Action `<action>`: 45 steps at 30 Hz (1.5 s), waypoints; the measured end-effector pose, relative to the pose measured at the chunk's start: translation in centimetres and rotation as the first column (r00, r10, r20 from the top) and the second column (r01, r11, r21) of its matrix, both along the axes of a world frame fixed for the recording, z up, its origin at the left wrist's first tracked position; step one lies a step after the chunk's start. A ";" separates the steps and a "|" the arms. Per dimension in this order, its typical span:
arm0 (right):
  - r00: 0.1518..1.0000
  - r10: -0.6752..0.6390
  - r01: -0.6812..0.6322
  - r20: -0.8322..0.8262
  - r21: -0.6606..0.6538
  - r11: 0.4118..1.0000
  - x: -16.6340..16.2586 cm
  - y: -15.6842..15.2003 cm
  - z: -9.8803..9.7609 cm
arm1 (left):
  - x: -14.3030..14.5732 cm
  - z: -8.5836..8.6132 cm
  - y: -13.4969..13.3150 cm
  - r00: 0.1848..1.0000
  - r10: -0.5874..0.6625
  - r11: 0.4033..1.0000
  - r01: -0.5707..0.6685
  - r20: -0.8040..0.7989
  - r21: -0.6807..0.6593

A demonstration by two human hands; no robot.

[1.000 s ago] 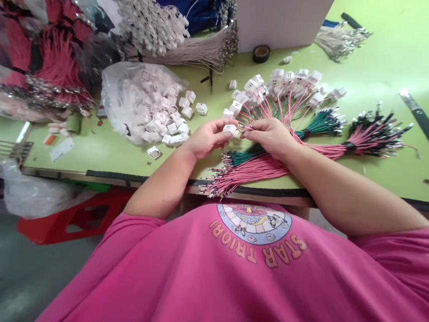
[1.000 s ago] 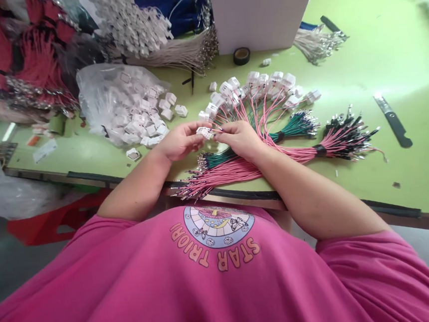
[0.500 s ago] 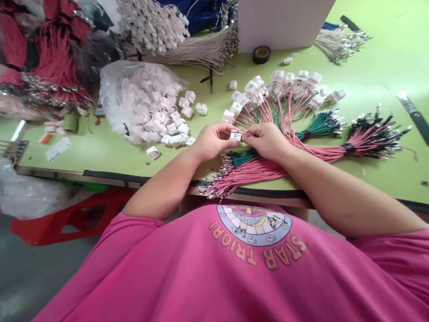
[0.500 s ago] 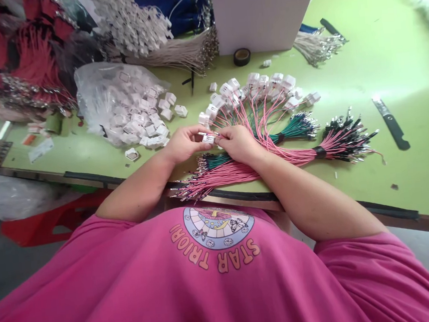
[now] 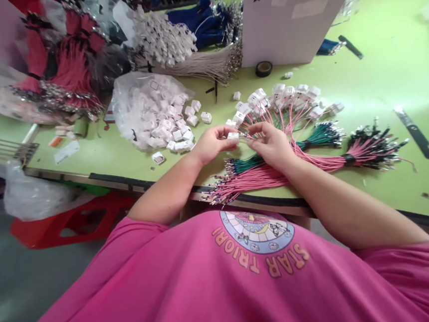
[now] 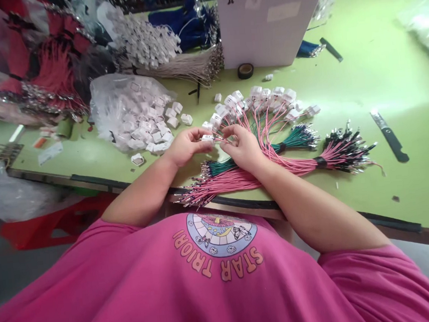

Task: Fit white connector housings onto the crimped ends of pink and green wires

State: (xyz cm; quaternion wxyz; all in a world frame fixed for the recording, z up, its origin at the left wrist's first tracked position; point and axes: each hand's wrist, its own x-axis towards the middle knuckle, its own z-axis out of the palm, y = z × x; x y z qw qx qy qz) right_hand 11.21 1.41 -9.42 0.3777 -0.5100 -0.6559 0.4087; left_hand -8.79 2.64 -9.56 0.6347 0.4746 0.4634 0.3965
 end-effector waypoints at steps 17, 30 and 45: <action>0.993 0.048 -0.050 0.105 0.013 0.999 0.0 -0.2 1.0 | -0.2 0.0 0.0 0.983 -0.026 0.991 0.049 0.180 -0.128; 0.950 0.082 -0.114 0.301 0.089 0.989 -0.4 -0.4 0.5 | -0.2 -0.7 -0.1 0.997 -0.051 0.998 0.052 0.049 -0.018; 0.879 0.117 -0.184 0.463 0.102 0.977 -0.4 -0.2 0.2 | 0.4 -0.6 -0.4 0.999 -0.039 0.999 0.039 -0.024 -0.007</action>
